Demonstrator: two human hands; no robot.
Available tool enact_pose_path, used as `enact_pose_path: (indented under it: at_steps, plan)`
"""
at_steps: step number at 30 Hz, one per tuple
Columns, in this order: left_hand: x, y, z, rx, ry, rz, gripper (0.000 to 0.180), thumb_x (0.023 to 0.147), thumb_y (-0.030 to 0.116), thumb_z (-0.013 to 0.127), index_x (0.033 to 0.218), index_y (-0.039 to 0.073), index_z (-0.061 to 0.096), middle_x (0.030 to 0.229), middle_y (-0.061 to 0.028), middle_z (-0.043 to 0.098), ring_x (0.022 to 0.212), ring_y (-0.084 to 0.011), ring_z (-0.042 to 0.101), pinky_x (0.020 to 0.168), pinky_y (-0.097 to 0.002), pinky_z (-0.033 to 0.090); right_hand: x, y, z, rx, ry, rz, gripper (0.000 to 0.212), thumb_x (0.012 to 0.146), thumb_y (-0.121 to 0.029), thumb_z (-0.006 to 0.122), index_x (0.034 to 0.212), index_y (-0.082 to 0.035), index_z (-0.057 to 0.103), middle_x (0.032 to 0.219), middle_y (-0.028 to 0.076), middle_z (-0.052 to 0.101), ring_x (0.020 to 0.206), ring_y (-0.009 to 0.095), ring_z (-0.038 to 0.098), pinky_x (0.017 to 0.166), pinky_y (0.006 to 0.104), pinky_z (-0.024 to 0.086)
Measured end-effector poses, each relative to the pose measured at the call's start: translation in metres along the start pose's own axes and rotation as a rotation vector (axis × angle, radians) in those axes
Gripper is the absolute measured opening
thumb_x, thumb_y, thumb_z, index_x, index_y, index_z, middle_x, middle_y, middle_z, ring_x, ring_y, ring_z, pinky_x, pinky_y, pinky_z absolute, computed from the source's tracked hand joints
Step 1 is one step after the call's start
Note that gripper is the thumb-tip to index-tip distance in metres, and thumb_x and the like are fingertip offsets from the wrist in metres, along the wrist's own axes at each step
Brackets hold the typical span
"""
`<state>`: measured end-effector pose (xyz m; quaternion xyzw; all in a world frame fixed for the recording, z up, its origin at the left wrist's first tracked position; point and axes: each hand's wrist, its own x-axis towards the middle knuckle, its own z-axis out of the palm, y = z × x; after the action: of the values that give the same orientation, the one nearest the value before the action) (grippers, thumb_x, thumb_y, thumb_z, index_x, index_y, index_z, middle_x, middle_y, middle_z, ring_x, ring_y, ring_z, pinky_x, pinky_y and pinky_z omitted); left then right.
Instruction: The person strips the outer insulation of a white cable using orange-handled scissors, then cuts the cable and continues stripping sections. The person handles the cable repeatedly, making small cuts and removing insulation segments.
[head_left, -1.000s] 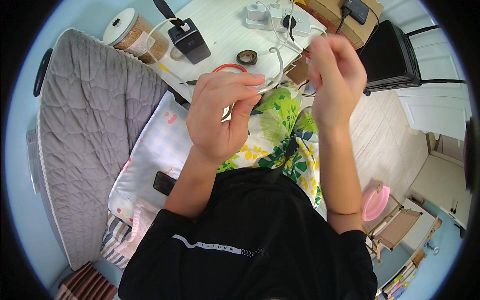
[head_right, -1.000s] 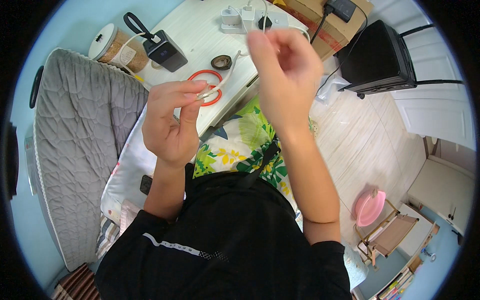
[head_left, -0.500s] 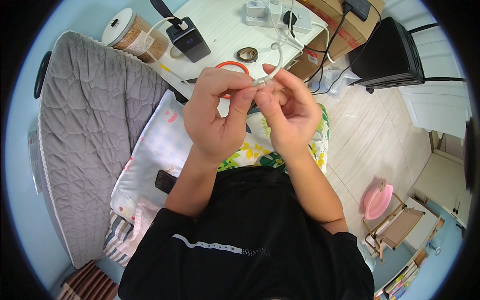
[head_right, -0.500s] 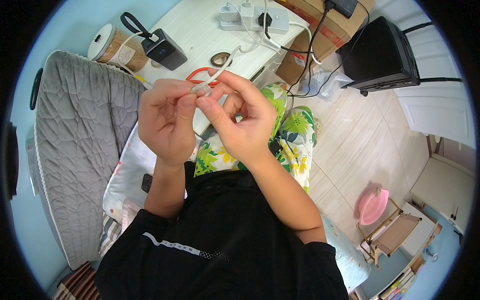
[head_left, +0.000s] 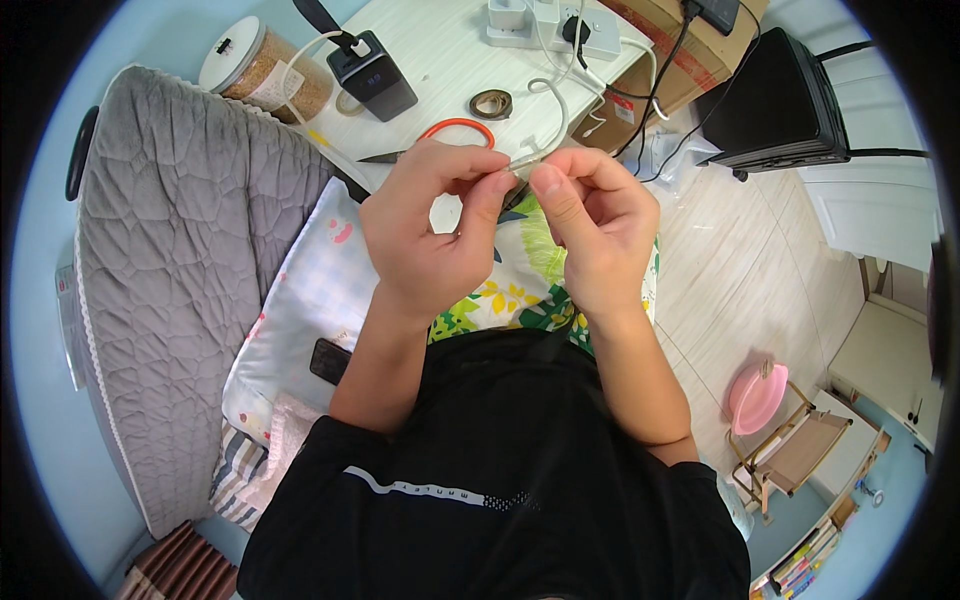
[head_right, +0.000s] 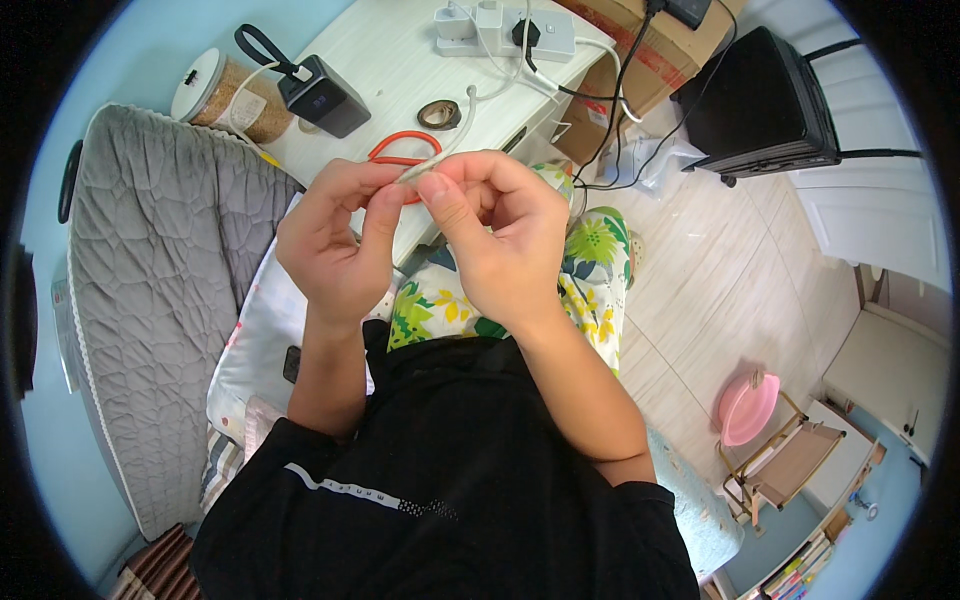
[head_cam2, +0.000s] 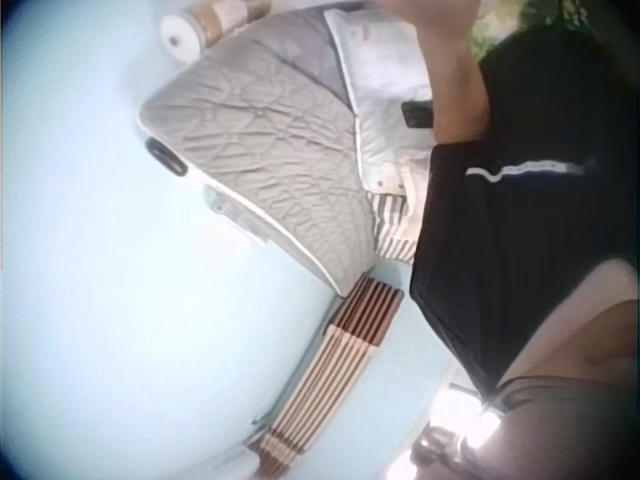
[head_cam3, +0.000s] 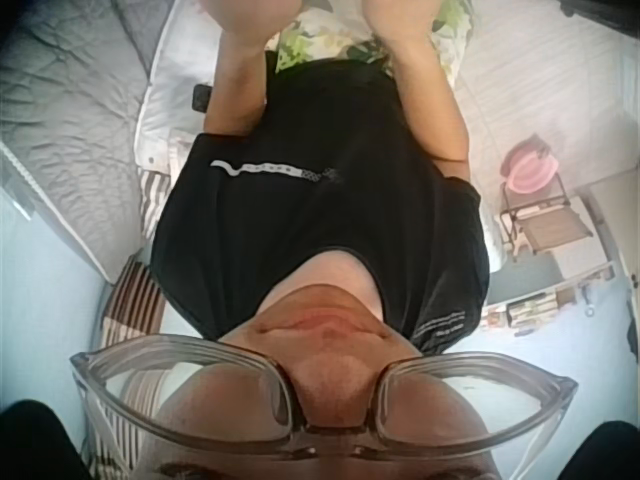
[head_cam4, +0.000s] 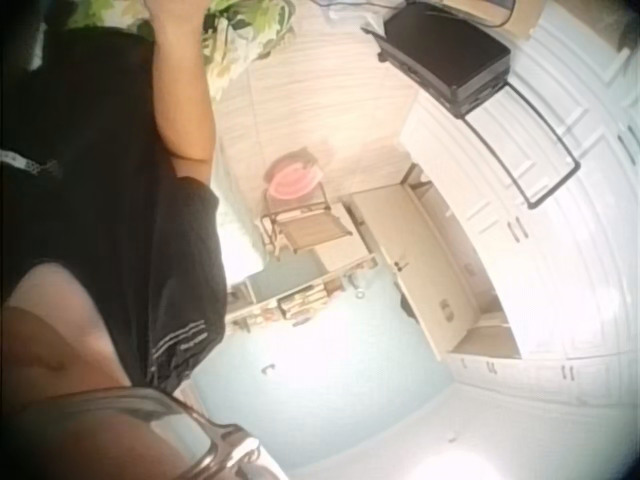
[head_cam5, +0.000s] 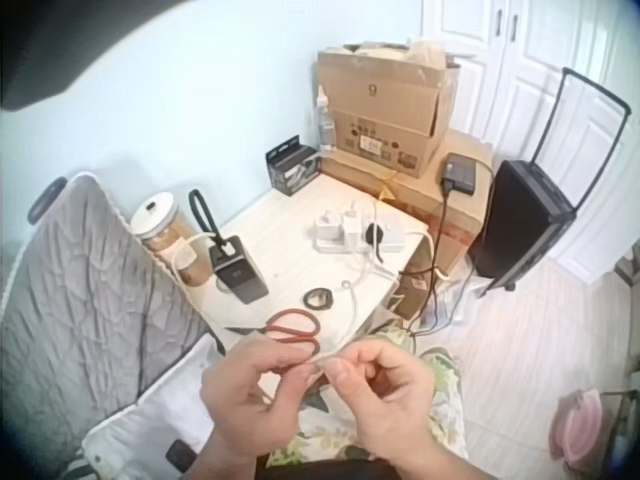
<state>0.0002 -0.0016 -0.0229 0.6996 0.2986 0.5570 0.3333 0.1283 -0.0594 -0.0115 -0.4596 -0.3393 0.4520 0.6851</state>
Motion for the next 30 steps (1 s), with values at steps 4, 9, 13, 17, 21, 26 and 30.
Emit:
enact_pose_path:
  at_steps: [4,9,13,17,21,26,30]
  plan:
    - [0.000,0.002,0.004,0.137,0.045,0.083,0.016,0.073,-0.008,0.071,0.084,0.002,0.066,0.074,-0.0063,0.064,0.062,-0.0146,0.059,0.053,-0.0230,0.046,-0.004,-0.003,0.001,0.028,0.029,0.075,0.011,0.089,-0.008,0.067,0.089,0.003,0.063,0.067,-0.006,0.055,0.058,-0.002,0.040,0.051,0.0158,0.029]
    - [0.001,0.007,0.007,0.218,0.066,0.113,0.017,0.071,-0.009,0.071,0.082,0.004,0.066,0.072,-0.0057,0.063,0.063,-0.0188,0.059,0.055,-0.0267,0.046,-0.008,-0.006,0.005,0.057,0.055,0.063,0.011,0.090,-0.007,0.065,0.089,0.003,0.062,0.068,-0.006,0.055,0.058,-0.002,0.041,0.051,0.0158,0.029]
    - [0.006,0.007,0.003,0.262,0.031,0.196,0.018,0.070,-0.009,0.071,0.081,0.004,0.067,0.071,-0.0053,0.064,0.064,-0.0208,0.059,0.056,-0.0278,0.046,-0.008,-0.012,0.006,0.007,0.067,0.041,0.010,0.090,-0.006,0.064,0.089,0.004,0.063,0.069,-0.005,0.056,0.058,-0.001,0.042,0.051,0.0158,0.030]
    - [0.010,0.007,0.001,0.272,0.010,0.272,0.018,0.069,-0.009,0.071,0.081,0.004,0.067,0.069,-0.0048,0.063,0.063,-0.0212,0.059,0.056,-0.0280,0.046,0.001,-0.029,0.008,-0.098,0.057,0.049,0.012,0.088,-0.007,0.065,0.087,0.005,0.064,0.069,-0.003,0.058,0.058,-0.001,0.045,0.051,0.0158,0.033]
    - [0.017,0.010,-0.005,0.284,-0.039,0.296,0.020,0.067,-0.009,0.072,0.081,0.004,0.068,0.068,-0.0047,0.063,0.063,-0.0212,0.058,0.056,-0.0283,0.047,0.019,-0.043,0.011,-0.304,0.044,0.002,0.012,0.081,-0.006,0.066,0.076,0.004,0.064,0.062,-0.001,0.059,0.055,0.002,0.047,0.050,0.0175,0.036]
    - [0.024,0.007,-0.007,0.295,-0.015,0.438,0.023,0.064,-0.010,0.072,0.082,0.003,0.069,0.071,-0.0057,0.065,0.062,-0.0222,0.059,0.054,-0.0284,0.047,0.044,-0.054,0.010,-0.684,-0.015,-0.136,0.014,0.071,-0.012,0.064,0.067,0.002,0.065,0.050,0.004,0.053,0.047,0.009,0.049,0.050,0.0243,0.041]
    - [0.028,-0.001,-0.012,0.284,-0.012,0.575,0.025,0.062,-0.012,0.071,0.083,0.002,0.069,0.074,-0.0070,0.066,0.063,-0.0239,0.060,0.054,-0.0289,0.048,0.060,-0.063,0.014,-0.865,-0.161,-0.147,0.019,0.066,-0.017,0.062,0.068,0.002,0.067,0.052,0.010,0.056,0.048,0.019,0.057,0.053,0.0296,0.047]
